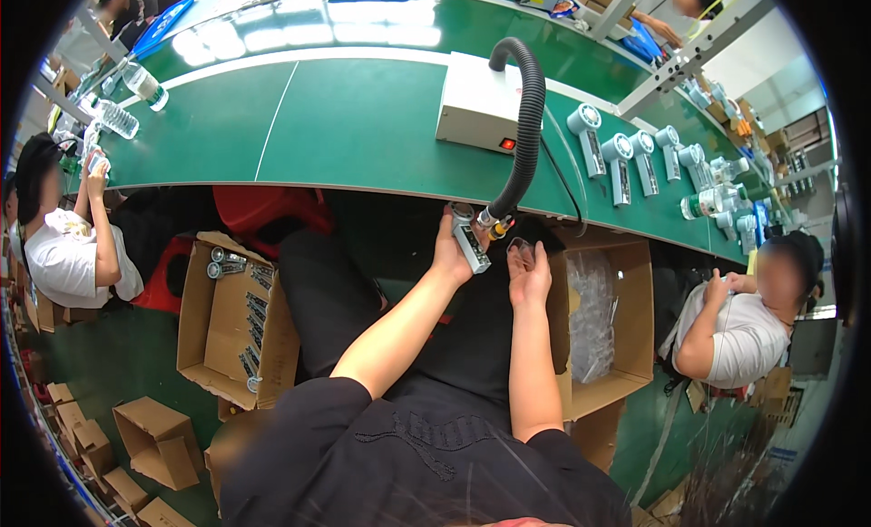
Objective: Assembling handheld electronic devices on a factory production line.
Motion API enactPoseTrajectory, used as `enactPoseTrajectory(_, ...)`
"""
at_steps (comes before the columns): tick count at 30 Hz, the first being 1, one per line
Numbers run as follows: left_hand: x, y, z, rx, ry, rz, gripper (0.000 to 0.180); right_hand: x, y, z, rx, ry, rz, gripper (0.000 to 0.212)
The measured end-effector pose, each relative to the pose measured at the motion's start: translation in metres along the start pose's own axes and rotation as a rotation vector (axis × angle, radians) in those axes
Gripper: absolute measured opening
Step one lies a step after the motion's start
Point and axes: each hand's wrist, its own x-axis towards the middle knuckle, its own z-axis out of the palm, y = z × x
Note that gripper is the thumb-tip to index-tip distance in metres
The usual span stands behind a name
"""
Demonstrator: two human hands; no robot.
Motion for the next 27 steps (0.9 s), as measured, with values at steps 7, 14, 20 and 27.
enactPoseTrajectory(7,-0.036,0.05,0.007,0.051,0.023,0.049,0.059,0.027,0.062,0.006,0.277,-0.013,0.369,0.026)
enactPoseTrajectory(14,-0.142,0.141,-0.022,0.073,-0.157,0.126,0.051,0.033,0.111,0.036,0.392,-0.005,0.777,0.03)
enactPoseTrajectory(20,-0.191,0.152,-0.049,0.217,-0.054,0.369,0.046,0.019,0.111,0.043,0.36,-0.052,0.725,0.026)
enactPoseTrajectory(27,-0.173,0.133,-0.049,0.145,0.025,0.358,0.037,-0.019,0.099,0.055,0.069,-0.051,0.394,0.03)
